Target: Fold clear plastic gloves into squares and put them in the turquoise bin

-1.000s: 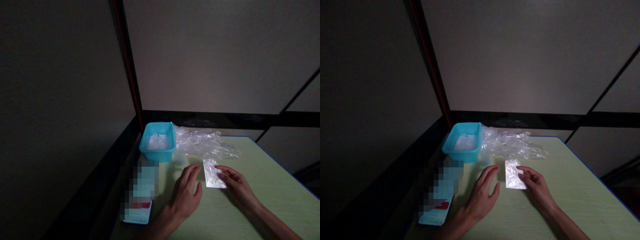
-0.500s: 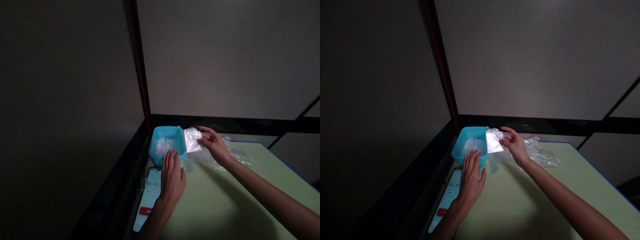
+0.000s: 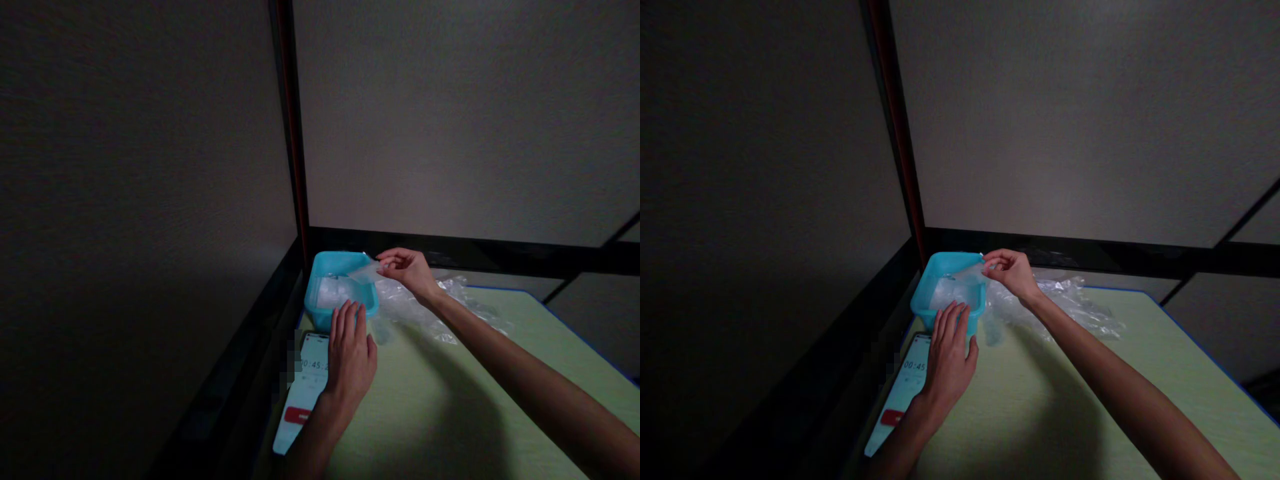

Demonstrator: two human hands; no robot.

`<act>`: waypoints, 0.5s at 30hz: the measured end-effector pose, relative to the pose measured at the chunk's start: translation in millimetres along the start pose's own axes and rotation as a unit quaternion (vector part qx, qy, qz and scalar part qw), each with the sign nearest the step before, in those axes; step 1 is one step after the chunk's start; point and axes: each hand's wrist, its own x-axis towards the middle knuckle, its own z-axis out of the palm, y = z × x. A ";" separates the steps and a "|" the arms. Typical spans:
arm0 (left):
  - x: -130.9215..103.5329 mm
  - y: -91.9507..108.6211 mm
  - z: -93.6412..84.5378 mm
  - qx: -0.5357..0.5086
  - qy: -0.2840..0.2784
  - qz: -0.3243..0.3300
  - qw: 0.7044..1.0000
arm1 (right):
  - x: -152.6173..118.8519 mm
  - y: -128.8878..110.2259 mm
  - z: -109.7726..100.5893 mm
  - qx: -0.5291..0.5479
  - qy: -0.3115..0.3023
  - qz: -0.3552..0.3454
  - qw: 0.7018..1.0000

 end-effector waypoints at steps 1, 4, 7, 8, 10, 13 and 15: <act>0.0 0.1 0.3 0.000 0.003 0.000 1.000 | 1.7 0.6 0.9 -0.001 -0.005 -0.003 1.000; -0.2 0.7 0.1 -0.003 0.008 -0.003 1.000 | 8.4 2.2 4.0 -0.006 -0.021 -0.011 1.000; 0.0 1.2 -0.9 -0.003 0.016 -0.007 1.000 | 16.2 4.1 8.2 -0.014 -0.042 -0.017 0.999; 0.3 1.4 -1.3 -0.002 0.020 -0.009 1.000 | 18.8 5.0 10.0 -0.018 -0.051 -0.018 0.998; 1.1 1.6 -2.5 0.001 0.028 -0.009 1.000 | 23.8 7.7 14.2 -0.029 -0.073 -0.018 0.997; 2.1 2.1 -4.8 0.011 0.042 -0.007 0.999 | 30.8 14.8 22.3 -0.055 -0.111 -0.013 0.992; 2.1 2.7 -6.0 0.019 0.049 -0.006 0.999 | 35.9 21.7 28.7 -0.077 -0.136 -0.006 0.988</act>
